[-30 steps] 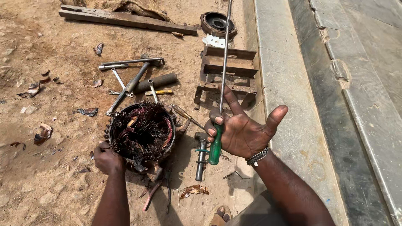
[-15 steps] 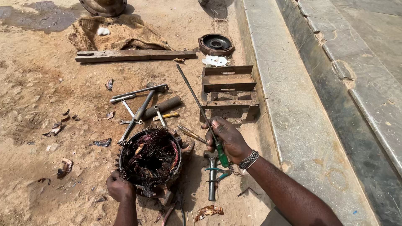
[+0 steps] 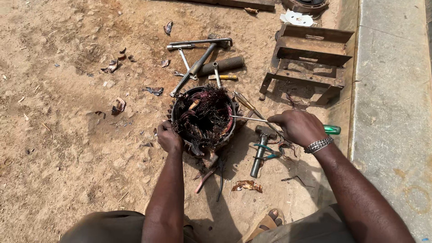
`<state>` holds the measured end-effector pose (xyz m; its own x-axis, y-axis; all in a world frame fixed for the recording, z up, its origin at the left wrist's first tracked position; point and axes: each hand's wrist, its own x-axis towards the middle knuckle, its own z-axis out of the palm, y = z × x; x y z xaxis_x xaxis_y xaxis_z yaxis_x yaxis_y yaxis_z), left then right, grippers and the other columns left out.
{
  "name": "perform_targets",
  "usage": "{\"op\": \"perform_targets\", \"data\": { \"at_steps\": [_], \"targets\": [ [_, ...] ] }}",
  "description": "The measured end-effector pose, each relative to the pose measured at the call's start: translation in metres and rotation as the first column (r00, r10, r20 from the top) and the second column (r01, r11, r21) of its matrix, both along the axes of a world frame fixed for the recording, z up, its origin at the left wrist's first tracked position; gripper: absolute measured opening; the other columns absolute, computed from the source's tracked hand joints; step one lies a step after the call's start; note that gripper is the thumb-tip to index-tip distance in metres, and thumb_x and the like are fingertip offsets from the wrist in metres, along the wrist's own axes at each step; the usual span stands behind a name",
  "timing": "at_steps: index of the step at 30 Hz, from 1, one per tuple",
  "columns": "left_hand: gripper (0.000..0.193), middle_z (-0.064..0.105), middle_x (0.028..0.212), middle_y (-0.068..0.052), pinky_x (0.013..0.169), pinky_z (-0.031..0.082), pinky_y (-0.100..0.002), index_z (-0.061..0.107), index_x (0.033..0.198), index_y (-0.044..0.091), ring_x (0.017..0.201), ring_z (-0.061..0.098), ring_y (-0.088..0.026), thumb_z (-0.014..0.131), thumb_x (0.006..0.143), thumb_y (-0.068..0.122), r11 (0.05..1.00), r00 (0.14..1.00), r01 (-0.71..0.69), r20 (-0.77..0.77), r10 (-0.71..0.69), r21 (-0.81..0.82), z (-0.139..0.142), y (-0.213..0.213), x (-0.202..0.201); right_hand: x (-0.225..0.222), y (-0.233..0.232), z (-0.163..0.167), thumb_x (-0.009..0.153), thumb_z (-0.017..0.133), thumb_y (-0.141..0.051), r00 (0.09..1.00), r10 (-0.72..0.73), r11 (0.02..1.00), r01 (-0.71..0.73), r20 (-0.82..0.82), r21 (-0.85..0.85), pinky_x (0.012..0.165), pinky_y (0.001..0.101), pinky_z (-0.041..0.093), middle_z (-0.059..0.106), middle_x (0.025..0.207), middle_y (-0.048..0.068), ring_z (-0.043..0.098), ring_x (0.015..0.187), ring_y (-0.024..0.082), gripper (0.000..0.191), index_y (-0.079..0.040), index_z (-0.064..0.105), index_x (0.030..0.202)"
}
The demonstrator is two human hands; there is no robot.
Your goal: The person sits on the ground and dismantles the burnt copper windings from an electric motor stator. They pull out old wiring by hand, use pliers to grip and cut the windings, and use a screwdriver and hammer to pry and loosen the coils, dropping the removed copper and debris onto the ground.
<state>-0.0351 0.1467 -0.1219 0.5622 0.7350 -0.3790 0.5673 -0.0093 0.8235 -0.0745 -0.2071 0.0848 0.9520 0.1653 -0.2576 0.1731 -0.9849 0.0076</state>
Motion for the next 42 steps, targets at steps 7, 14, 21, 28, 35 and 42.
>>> {"op": "perform_targets", "data": {
  "at_steps": [7, 14, 21, 28, 35, 42],
  "targets": [
    [0.027, 0.076, 0.102, -0.009, 0.067, 0.051, -0.039, 0.071, 0.104, 0.020, 0.074, 0.064, -0.019, 0.052, 0.107, 0.039, 1.000, 1.000, -0.009, 0.001, 0.009, 0.025, -0.012, 0.000, 0.003, 0.001, 0.019, 0.001, 0.091, 0.052, -0.003, 0.996, 0.035, 0.998, -0.039, -0.083, -0.041, 0.078, 0.0419, 0.062, 0.077, 0.109, 0.000, 0.074, 0.095, 0.021, 0.051, -0.037, 0.074, 0.123],
    [0.028, 0.075, 0.106, -0.008, 0.075, 0.054, -0.045, 0.074, 0.102, 0.021, 0.082, 0.065, -0.020, 0.054, 0.103, 0.041, 0.999, 0.997, -0.038, 0.069, 0.035, 0.033, -0.023, 0.002, 0.005, -0.002, 0.036, 0.017, 0.097, 0.057, -0.020, 0.977, -0.036, 0.986, 0.000, -0.211, -0.169, 0.077, 0.0394, 0.064, 0.078, 0.100, 0.000, 0.075, 0.088, 0.016, 0.036, -0.037, 0.071, 0.126],
    [0.033, 0.076, 0.104, -0.011, 0.081, 0.055, -0.048, 0.070, 0.113, 0.019, 0.081, 0.068, -0.023, 0.052, 0.105, 0.046, 0.999, 1.000, -0.023, -0.010, 0.023, -0.033, -0.017, 0.002, 0.005, -0.001, 0.065, 0.018, 0.099, 0.059, -0.032, 0.979, -0.070, 0.956, 0.011, -0.191, -0.292, 0.072, 0.0375, 0.062, 0.077, 0.093, 0.004, 0.074, 0.081, 0.016, 0.024, -0.033, 0.074, 0.118],
    [0.035, 0.074, 0.113, -0.010, 0.086, 0.057, -0.047, 0.071, 0.110, 0.019, 0.090, 0.068, -0.025, 0.051, 0.105, 0.047, 1.000, 1.000, -0.013, 0.017, 0.013, -0.008, -0.023, 0.004, 0.004, -0.005, 0.079, 0.004, 0.100, 0.056, -0.032, 0.996, 0.065, 0.934, -0.084, -0.068, -0.346, 0.061, 0.0369, 0.062, 0.075, 0.084, 0.007, 0.074, 0.074, 0.018, 0.024, -0.020, 0.075, 0.092],
    [0.028, 0.072, 0.125, -0.012, 0.090, 0.059, -0.045, 0.075, 0.105, 0.018, 0.105, 0.068, -0.026, 0.050, 0.104, 0.030, 0.999, 0.990, -0.031, 0.136, 0.029, 0.011, -0.026, 0.004, 0.003, -0.002, 0.068, -0.016, 0.096, 0.057, -0.024, 0.993, 0.072, 0.961, -0.095, -0.097, -0.261, 0.064, 0.0392, 0.058, 0.072, 0.079, 0.006, 0.073, 0.073, 0.019, 0.019, -0.018, 0.073, 0.090],
    [0.023, 0.071, 0.120, -0.018, 0.077, 0.059, -0.045, 0.065, 0.123, 0.020, 0.085, 0.070, -0.029, 0.048, 0.109, 0.024, 0.976, 0.993, -0.097, 0.044, 0.108, -0.195, -0.018, 0.000, 0.001, -0.027, 0.067, -0.030, 0.099, 0.052, -0.017, 0.990, 0.127, 0.962, -0.137, -0.055, -0.236, 0.057, 0.0372, 0.058, 0.071, 0.081, 0.006, 0.072, 0.073, 0.017, 0.021, -0.016, 0.073, 0.095]
  ]
}}
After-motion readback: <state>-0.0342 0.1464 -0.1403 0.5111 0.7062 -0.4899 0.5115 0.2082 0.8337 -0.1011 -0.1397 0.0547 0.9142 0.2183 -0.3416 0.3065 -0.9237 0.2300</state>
